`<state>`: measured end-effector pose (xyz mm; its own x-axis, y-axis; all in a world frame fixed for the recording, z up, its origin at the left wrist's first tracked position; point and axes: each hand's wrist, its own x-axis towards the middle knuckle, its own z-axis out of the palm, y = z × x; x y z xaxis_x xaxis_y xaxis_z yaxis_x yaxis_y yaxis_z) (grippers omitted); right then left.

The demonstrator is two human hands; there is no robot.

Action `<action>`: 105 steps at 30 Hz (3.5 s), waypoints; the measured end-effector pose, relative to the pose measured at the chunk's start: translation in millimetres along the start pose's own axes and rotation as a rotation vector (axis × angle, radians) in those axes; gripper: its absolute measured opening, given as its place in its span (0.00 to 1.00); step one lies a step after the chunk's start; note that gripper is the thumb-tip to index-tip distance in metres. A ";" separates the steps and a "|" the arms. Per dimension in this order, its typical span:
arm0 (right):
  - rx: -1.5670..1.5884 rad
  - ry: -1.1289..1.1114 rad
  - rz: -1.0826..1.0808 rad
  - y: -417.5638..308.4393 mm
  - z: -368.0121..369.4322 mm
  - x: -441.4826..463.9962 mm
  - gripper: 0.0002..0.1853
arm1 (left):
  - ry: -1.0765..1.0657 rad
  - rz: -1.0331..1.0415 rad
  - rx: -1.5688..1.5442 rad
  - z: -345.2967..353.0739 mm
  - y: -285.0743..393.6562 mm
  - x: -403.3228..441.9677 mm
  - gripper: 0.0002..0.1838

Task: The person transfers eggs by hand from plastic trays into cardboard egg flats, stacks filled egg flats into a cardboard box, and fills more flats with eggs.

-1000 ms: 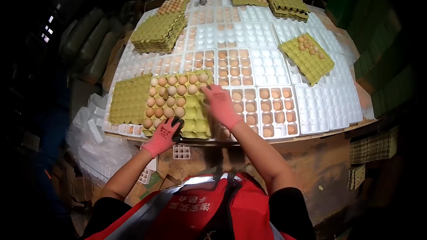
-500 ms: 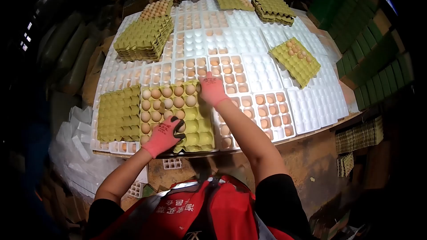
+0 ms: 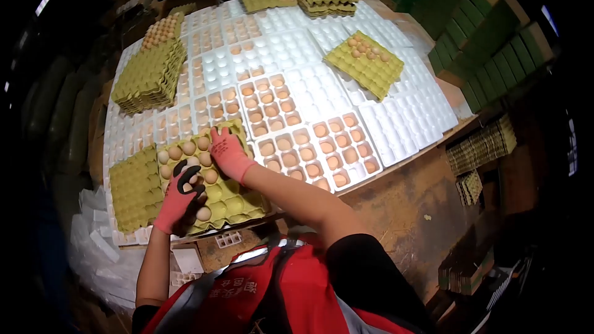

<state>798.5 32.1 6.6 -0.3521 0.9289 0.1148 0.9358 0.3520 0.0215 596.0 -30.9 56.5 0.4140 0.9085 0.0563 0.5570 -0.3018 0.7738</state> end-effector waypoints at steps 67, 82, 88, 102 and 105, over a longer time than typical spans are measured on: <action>0.290 -0.066 -0.292 2.5 -6.1 23.6 0.23 | 0.171 -0.361 -0.036 10.5 23.8 -81.3 0.14; 0.142 -0.002 -0.127 8.7 -10.3 48.3 0.24 | -0.138 -0.075 0.630 1.8 -12.2 -30.7 0.24; -0.195 -0.200 -0.190 -10.8 -14.9 73.5 0.27 | 0.149 -0.532 -1.063 -29.2 -3.9 -37.2 0.29; 0.614 0.029 0.589 303.5 14.9 -112.9 0.25 | 0.115 -0.075 0.579 2.7 39.0 45.8 0.21; 0.619 0.206 0.655 333.8 16.9 -112.7 0.27 | 0.107 -0.743 -0.215 -1.2 62.5 76.8 0.16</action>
<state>1150.2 46.8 -15.9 0.3096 0.9464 0.0924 0.7479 -0.1824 -0.6383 661.8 20.3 109.9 -0.0902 0.8766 -0.4727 0.5045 0.4494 0.7372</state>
